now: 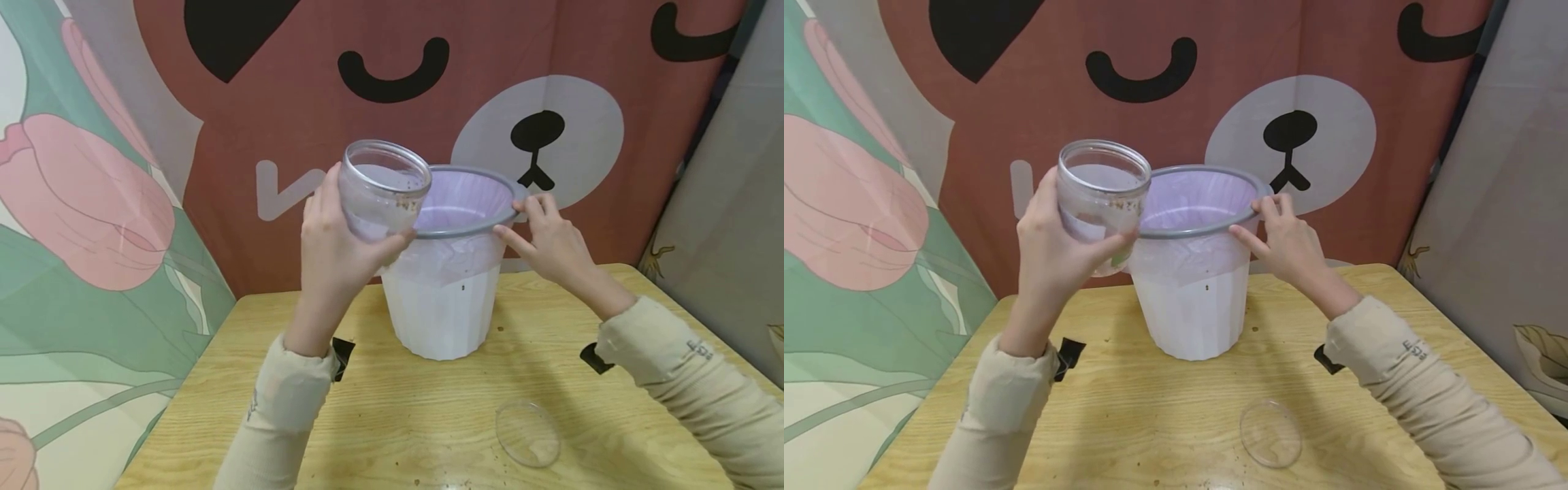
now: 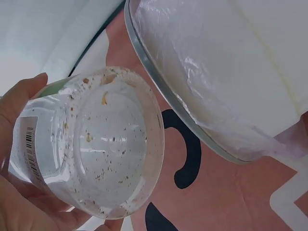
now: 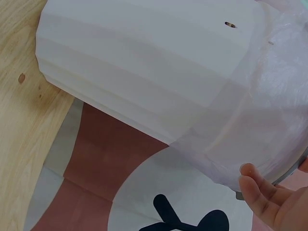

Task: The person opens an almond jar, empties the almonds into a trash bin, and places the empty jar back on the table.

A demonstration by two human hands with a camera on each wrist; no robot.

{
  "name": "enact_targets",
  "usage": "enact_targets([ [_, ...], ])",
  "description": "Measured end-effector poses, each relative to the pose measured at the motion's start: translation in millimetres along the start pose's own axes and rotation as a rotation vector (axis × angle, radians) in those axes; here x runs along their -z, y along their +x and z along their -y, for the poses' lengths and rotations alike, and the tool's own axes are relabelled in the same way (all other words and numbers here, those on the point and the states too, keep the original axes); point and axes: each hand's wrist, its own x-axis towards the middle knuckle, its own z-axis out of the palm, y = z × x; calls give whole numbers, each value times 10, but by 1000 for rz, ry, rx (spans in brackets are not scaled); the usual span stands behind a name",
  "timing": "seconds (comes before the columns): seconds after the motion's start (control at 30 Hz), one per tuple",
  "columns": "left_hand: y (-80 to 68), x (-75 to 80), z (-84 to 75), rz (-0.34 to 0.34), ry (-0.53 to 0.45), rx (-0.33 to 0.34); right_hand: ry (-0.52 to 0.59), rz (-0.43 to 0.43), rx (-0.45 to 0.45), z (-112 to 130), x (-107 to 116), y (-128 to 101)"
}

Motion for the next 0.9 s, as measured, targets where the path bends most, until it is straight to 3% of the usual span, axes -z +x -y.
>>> enact_targets([
  [0.23,-64,9,-7,24,-57,49,-6,-7,8,-6,-18,-2],
  [0.7,-139,43,-38,149,-172,192,-9,-14,12,-10,-18,-1],
  [0.9,-154,44,-56,191,-227,222,-9,-8,10,-10,-19,3],
])
